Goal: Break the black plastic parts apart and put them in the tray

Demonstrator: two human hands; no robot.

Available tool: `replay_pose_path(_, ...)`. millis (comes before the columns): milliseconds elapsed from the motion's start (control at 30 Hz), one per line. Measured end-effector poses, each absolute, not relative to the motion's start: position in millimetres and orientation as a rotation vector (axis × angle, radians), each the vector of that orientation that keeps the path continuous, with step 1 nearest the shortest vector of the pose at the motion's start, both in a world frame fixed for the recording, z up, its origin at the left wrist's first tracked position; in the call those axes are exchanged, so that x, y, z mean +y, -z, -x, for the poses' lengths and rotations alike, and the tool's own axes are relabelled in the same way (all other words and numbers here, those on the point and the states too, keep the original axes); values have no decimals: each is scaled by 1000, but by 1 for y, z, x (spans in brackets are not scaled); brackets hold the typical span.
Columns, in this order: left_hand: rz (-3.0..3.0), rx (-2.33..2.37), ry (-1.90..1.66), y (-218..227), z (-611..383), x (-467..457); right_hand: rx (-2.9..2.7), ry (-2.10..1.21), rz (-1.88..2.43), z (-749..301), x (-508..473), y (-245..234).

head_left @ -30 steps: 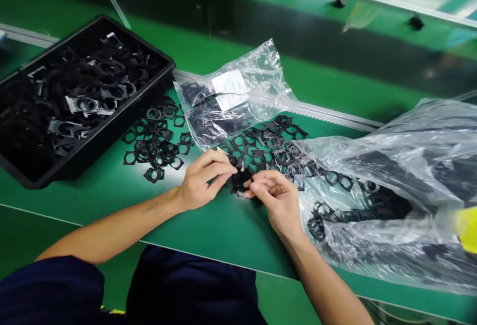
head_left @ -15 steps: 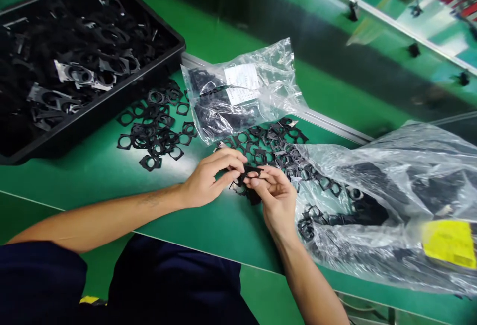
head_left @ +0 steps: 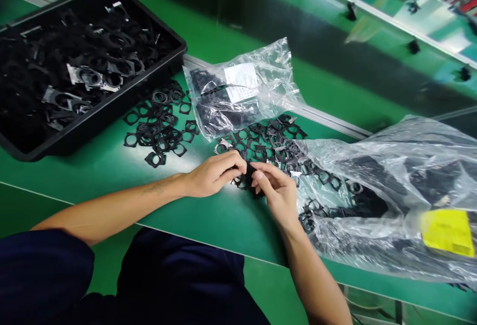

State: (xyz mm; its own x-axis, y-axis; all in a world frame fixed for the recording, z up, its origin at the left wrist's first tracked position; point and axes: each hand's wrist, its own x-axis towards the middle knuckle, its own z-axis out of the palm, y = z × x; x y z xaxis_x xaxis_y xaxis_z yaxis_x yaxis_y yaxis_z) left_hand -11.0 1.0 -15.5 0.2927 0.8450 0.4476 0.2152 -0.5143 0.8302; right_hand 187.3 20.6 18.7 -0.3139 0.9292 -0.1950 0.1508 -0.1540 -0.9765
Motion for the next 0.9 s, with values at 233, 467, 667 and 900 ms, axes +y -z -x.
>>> replay_pose_path(233, -1967, 1003, -1239, 15, 8, -1, -1316, -1743, 1247, -188, 21, -19)
replay_pose_path(467, -2095, 1241, -1494, 12, 7, -2, -1156, -1767, 1269, -181, 16, -15)
replay_pose_path(667, -2091, 1228, -1475, 13, 6, -2, -1207, -1800, 1236, -179, 12, -16)
replay_pose_path(900, -2065, 1271, -1438, 16, 7, -3, -1257, -1815, 1193, -178, 10, -18)
